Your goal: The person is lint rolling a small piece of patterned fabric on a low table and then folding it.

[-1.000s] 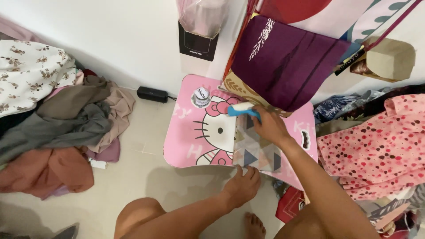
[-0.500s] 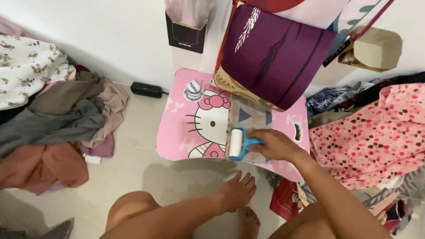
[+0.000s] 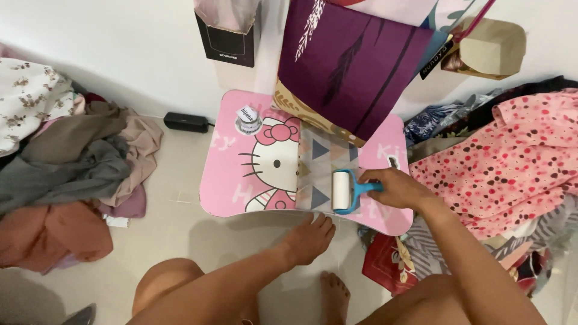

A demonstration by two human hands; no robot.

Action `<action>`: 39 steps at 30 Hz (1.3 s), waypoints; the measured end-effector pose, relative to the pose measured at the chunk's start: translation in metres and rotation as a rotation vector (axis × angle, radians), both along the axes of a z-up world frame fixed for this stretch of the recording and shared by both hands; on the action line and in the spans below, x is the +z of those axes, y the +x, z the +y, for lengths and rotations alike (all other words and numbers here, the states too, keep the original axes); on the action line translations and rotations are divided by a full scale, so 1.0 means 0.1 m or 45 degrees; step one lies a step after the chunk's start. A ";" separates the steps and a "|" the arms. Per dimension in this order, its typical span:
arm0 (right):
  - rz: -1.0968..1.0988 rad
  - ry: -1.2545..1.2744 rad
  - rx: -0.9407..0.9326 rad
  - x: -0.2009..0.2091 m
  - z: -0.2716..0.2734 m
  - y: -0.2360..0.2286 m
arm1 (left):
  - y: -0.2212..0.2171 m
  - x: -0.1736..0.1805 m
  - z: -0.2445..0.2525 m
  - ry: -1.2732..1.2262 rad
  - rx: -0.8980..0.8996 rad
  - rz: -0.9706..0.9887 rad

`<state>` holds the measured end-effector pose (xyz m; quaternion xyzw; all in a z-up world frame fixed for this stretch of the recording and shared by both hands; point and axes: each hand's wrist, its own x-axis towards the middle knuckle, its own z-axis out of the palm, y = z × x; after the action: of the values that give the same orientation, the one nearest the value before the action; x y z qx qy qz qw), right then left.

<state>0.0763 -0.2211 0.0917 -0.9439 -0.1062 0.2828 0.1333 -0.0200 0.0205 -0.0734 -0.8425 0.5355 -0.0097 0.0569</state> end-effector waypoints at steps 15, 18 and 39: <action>-0.030 -0.126 -0.359 -0.13 0.25 -0.64 | 0.07 -0.05 -0.33 -0.011 0.014 -0.162; -0.198 -0.056 -0.279 -0.38 0.27 -0.50 | 0.10 -0.19 -0.42 -0.132 0.055 -0.124; -0.382 0.005 -0.311 -0.22 0.54 0.37 | 0.09 -0.16 -0.10 -0.403 0.195 -0.122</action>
<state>0.1138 -0.1667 0.0699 -0.9811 -0.0100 0.1203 0.1513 -0.0114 0.0108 -0.0895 -0.8779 0.4583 -0.1297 -0.0501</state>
